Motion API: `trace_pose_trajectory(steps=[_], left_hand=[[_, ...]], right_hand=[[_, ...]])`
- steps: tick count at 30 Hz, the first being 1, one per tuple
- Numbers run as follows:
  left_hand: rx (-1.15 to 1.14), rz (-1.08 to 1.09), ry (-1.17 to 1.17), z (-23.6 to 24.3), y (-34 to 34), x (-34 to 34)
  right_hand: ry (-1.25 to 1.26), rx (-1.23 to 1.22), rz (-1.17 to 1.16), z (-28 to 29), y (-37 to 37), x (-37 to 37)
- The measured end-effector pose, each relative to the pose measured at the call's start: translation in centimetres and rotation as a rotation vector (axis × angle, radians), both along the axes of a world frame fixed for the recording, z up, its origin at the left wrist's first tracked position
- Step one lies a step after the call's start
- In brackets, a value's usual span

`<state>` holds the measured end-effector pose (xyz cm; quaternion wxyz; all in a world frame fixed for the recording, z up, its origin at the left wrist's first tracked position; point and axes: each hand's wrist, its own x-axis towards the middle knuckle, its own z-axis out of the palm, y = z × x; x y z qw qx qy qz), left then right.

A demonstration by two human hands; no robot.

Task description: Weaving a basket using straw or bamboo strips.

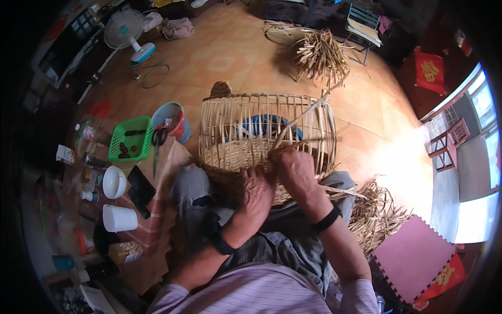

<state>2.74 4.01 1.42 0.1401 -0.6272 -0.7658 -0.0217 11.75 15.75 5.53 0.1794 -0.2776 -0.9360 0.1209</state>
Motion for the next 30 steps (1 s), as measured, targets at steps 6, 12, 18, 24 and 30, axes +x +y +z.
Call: trace_pose_trajectory(steps=[6,12,18,24,30], left_hand=[[-0.135,-0.07,-0.213,0.4,-0.1,-1.0],[-0.019,-0.056,-0.14,0.5,-0.6,-1.0],[-0.03,-0.105,-0.113,-1.1,-1.3,-1.8],[-0.04,-0.099,-0.496,2.6,-0.7,-2.6],[0.034,-0.131,-0.627,3.1,-0.3,-3.0]], right_hand=[[0.197,-0.136,-0.008,-2.5,0.1,0.2],[0.274,-0.319,-0.039,-1.3,-0.9,1.4],[0.564,-0.747,-0.193,-0.7,-2.7,2.0],[0.964,-1.266,-0.374,-3.7,-2.5,4.9],[1.281,-1.535,-0.439,-4.6,-4.8,5.9]])
